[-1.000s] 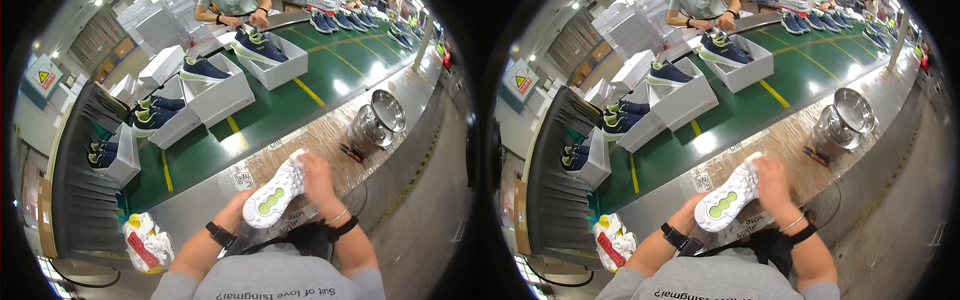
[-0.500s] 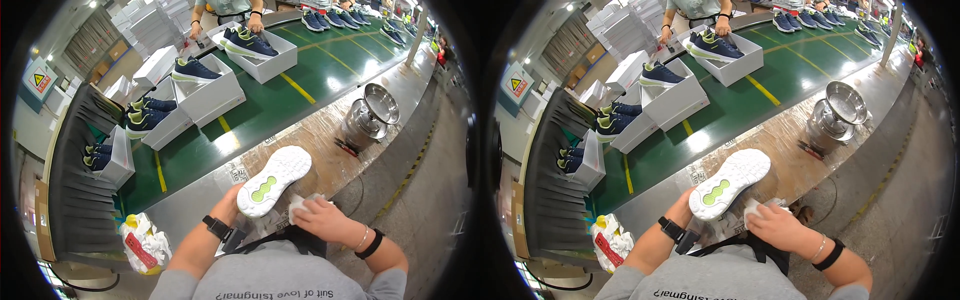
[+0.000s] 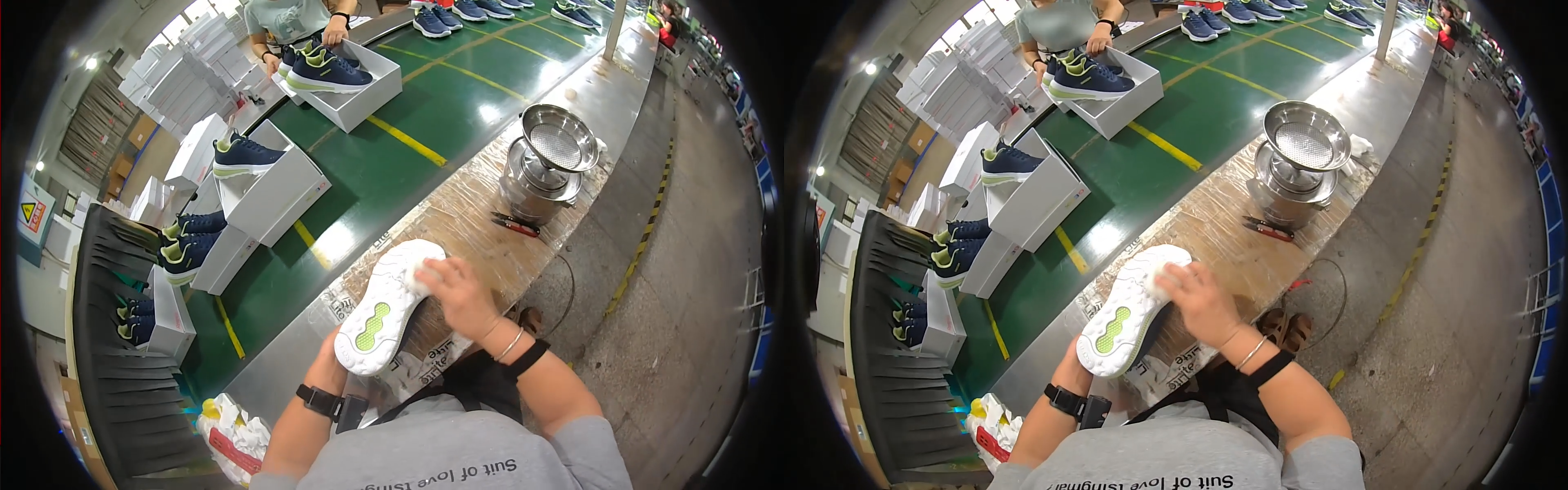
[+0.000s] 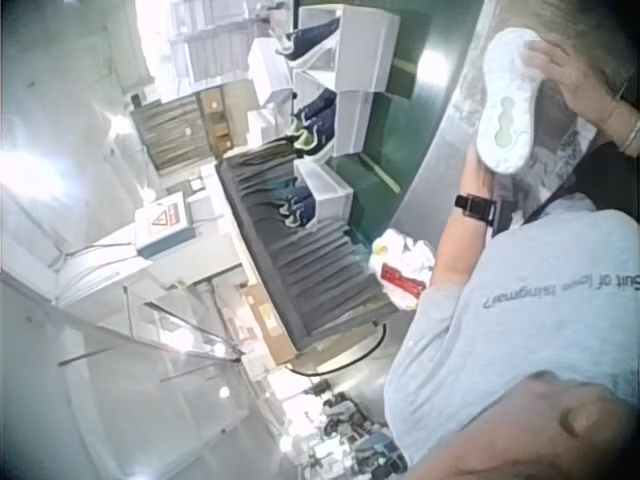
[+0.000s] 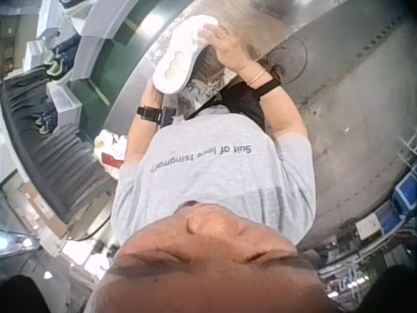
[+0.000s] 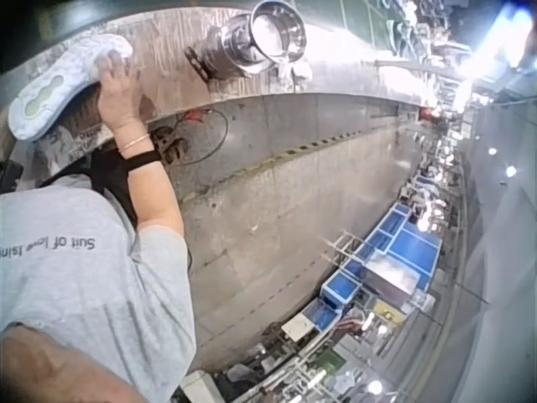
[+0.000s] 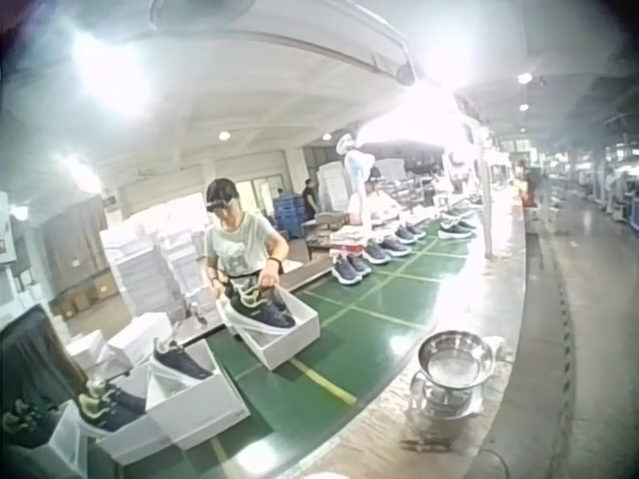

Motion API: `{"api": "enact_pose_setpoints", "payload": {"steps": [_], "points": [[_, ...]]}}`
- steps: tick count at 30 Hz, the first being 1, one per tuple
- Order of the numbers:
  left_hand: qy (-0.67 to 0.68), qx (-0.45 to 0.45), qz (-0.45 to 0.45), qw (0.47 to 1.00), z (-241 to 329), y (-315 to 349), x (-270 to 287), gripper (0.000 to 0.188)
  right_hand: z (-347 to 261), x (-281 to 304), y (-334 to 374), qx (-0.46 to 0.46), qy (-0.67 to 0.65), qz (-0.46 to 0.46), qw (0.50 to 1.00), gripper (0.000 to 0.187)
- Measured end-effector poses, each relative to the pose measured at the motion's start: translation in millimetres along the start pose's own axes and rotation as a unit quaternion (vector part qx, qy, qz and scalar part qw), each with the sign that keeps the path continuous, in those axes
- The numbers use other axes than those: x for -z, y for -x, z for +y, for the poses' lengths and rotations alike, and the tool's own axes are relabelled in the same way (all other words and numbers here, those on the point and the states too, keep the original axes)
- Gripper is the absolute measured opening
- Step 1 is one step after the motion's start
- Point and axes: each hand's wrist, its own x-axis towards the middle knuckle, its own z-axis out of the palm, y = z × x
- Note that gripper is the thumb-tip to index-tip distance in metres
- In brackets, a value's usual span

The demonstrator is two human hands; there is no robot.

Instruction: Clean the white soles of sports shoes using a cloth and cleaning agent at an assembly line.

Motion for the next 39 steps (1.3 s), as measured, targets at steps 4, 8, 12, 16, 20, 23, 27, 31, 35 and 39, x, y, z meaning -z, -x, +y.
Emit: {"api": "enact_pose_setpoints", "payload": {"steps": [4, 8, 12, 16, 20, 23, 27, 31, 35, 39], "points": [[0.006, -0.035, 0.006, 0.999, -4.5, 8.2, -3.6, 0.034, 35.0, -7.2, -17.0, -0.077, 0.015, -0.024, 0.997, 0.035], [-0.005, -0.094, 0.066, 0.993, 11.5, 28.1, -25.9, 0.035, 53.5, -4.6, -42.9, -0.121, 0.103, -0.159, 0.974, 0.035], [-0.321, -0.247, 0.211, 0.890, 81.8, 98.2, -78.8, 0.034, 57.6, 20.0, -32.1, -0.107, -0.015, -0.021, 0.994, 0.029], [-0.430, -0.423, 0.191, 0.774, 187.8, 182.9, -106.2, 0.019, 27.8, 29.8, -23.3, -0.117, -0.149, 0.007, 0.982, 0.033], [-0.778, -0.468, 0.394, 0.141, 264.0, 206.8, -136.2, 0.026, -0.3, 24.9, -20.2, -0.160, -0.202, -0.016, 0.966, 0.034], [-0.842, -0.357, 0.405, 0.015, 303.3, 185.3, -134.9, 0.018, -2.4, 15.7, -21.6, -0.177, -0.217, -0.043, 0.959, 0.034], [-0.887, -0.246, 0.389, -0.027, 338.5, 145.9, -107.1, 0.020, 3.0, 14.3, -32.0, -0.178, -0.175, -0.081, 0.965, 0.031], [-0.906, -0.156, 0.386, 0.073, 366.7, 113.3, -88.1, 0.016, 2.4, 13.6, -47.9, -0.178, -0.147, -0.117, 0.966, 0.031], [-0.800, -0.329, 0.445, 0.231, 404.0, 97.3, -125.3, 0.022, 1.3, 10.4, -57.8, -0.201, -0.153, -0.132, 0.958, 0.031], [-0.818, -0.248, 0.485, 0.185, 446.5, 57.3, -112.8, 0.028, -5.4, 8.6, -73.3, -0.206, -0.177, -0.133, 0.953, 0.030]]}}
